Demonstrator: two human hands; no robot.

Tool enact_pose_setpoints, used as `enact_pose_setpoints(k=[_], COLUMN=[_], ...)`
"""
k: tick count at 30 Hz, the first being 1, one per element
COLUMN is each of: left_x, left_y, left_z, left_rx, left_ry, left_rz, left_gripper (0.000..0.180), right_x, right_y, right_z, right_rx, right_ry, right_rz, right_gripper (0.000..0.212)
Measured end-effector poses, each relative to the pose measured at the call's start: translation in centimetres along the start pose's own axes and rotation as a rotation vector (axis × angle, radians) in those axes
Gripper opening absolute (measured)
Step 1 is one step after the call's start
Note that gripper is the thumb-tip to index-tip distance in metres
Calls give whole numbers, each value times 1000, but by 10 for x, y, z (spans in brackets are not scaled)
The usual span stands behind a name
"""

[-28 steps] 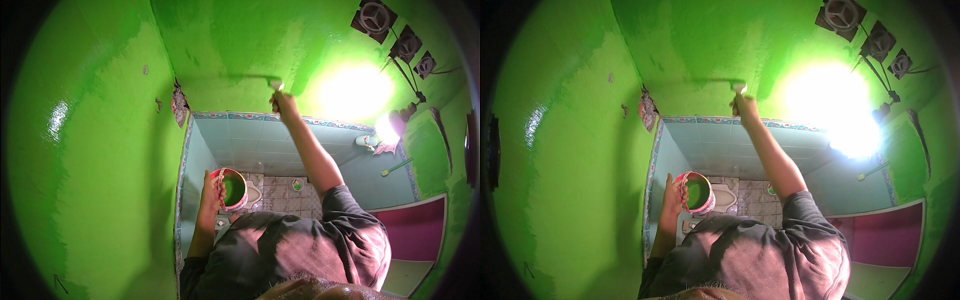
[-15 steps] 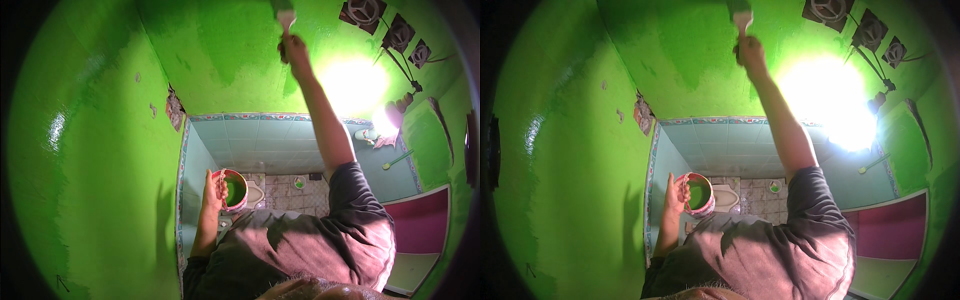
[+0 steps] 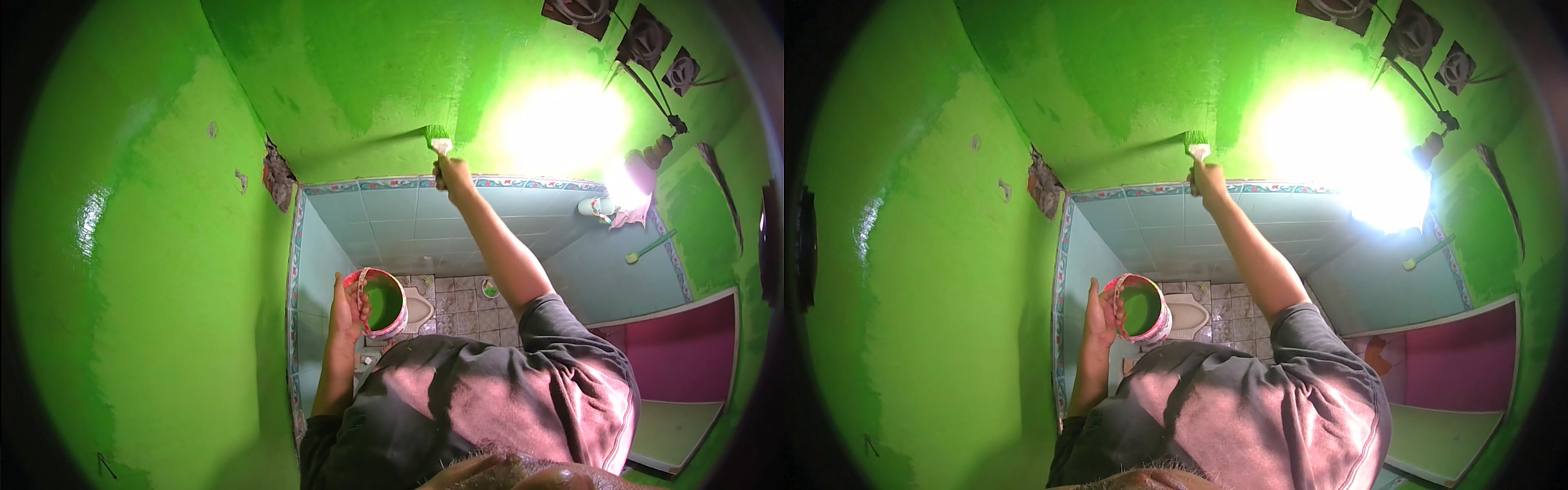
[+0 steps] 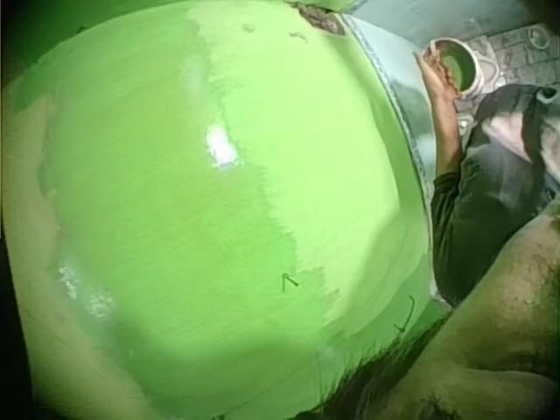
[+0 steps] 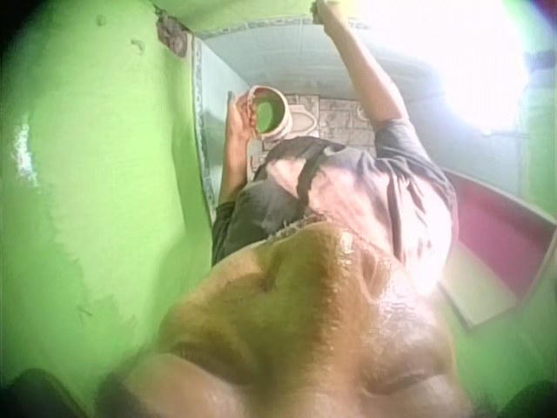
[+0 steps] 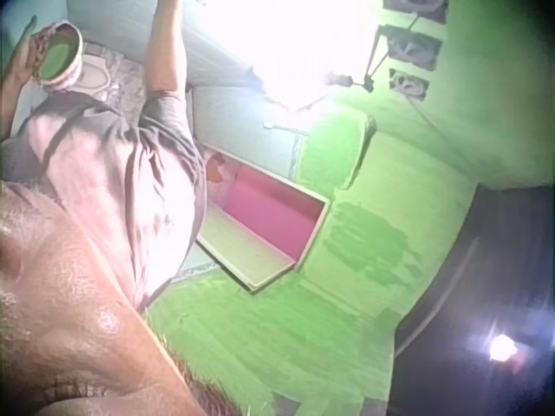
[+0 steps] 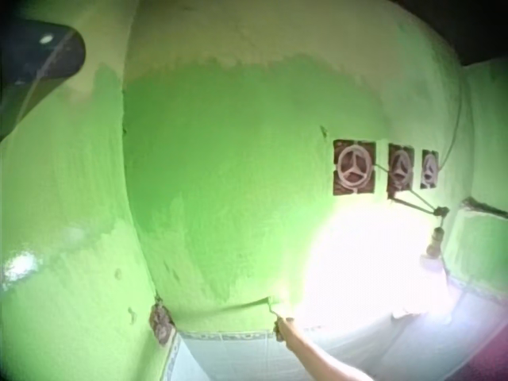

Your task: The person paints the upper corners and ceiling of a green room using a brush, frequently dipping the brush into a small container of green paint.

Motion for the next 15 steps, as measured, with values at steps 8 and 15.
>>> enact_pose_setpoints(k=[8,15], left_x=[-8,-2], left_y=[8,6], left_z=[-2,4], left_rx=[-10,29], left_ry=[24,1], left_rz=[44,42], left_gripper=[66,63], right_x=[-229,-239], right_y=[-69,-84], right_z=[54,41], right_rx=[-179,-226], right_ry=[465,636], right_rz=[-9,79], right_gripper=[15,34])
Point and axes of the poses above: each hand's wrist, its own z-axis away from the middle knuckle, its own y-axis out of the back of the hand, x = y × z, the point moved 5 cm from there along -z, towards the middle knuckle, and after that the axes turned 11 degrees about -z, right-handed, at the moved point
